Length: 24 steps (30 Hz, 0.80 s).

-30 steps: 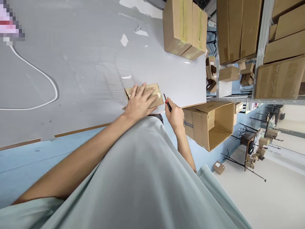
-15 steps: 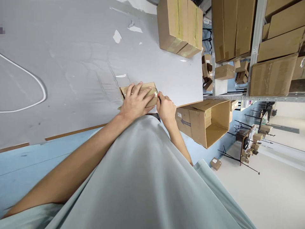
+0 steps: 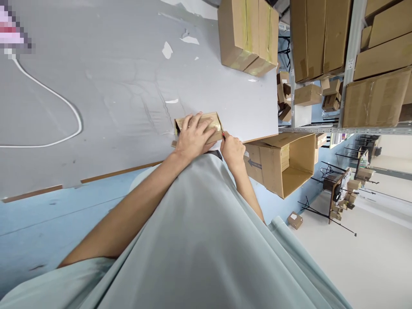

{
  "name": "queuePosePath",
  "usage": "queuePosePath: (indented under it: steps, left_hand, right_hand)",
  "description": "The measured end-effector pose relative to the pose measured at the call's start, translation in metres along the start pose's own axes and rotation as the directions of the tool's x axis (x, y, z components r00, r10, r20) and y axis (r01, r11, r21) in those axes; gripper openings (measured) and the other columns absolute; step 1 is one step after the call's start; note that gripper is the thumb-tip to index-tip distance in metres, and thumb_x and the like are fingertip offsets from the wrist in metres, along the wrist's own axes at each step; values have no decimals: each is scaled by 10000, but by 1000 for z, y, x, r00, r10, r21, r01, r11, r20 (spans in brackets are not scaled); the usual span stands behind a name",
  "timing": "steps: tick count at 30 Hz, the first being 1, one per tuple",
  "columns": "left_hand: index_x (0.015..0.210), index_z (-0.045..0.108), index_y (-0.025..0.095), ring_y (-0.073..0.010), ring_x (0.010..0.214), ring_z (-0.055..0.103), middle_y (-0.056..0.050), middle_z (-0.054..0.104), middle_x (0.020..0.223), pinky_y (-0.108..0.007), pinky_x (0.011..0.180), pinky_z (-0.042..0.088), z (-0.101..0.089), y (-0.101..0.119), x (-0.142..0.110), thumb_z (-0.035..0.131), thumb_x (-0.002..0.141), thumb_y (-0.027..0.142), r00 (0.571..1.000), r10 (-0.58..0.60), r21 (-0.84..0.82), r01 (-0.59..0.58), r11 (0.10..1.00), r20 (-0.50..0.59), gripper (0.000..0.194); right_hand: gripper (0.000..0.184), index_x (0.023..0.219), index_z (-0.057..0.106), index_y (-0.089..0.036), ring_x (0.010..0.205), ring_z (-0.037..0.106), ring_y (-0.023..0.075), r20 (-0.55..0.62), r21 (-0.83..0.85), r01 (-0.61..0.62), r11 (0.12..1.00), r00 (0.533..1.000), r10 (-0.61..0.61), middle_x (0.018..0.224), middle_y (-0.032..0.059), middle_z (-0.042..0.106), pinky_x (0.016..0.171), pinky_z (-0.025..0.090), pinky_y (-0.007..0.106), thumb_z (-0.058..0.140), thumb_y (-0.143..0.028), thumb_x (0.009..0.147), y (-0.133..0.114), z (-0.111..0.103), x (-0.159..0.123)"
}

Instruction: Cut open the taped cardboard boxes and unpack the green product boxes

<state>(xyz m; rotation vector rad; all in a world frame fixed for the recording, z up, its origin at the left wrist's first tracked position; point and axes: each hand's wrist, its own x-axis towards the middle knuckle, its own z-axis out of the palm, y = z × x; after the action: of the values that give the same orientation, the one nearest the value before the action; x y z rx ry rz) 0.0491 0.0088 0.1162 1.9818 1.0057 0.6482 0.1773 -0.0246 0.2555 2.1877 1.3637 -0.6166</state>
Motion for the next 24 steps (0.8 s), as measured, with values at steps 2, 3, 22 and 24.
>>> queuePosePath:
  steps: [2,3,22,24]
  left_hand:
    - [1377,840,330,-493,1730,386,-121,669,1681,-795,1410,207,0,0,-1,792,948,341,1000,11,15,-11,1000,5,432]
    - [1379,841,339,-496,1729,387,-117,671,1678,-803,1407,208,0,0,-2,804,939,335,1000,16,16,-16,1000,9,442]
    - [1745,509,235,-466,1643,515,-246,554,1746,-631,1342,450,-39,-9,-67,743,1015,603,876,-405,28,426,904,-262,850]
    - [1711,549,214,-447,1543,627,-251,627,1666,-589,1268,537,-33,-13,-71,743,1002,608,837,-486,2,503,865,-250,835]
  right_hand:
    - [468,1575,651,-233,1267,810,304,14,1,-18,1000,1000,18,1362,172,838,1055,609,413,356,-226,1212,3,5,-4]
    - [468,1588,642,-235,1257,815,303,21,7,-24,1000,1000,24,1350,172,842,1048,610,411,358,-236,1216,5,7,-7]
    - [612,1772,510,-168,1344,769,356,-93,274,-121,954,984,151,1491,211,796,1099,572,397,491,-359,1191,102,57,45]
    - [618,1779,486,-149,1370,751,348,-58,260,-86,962,993,104,1505,228,781,1099,555,380,523,-326,1189,103,62,80]
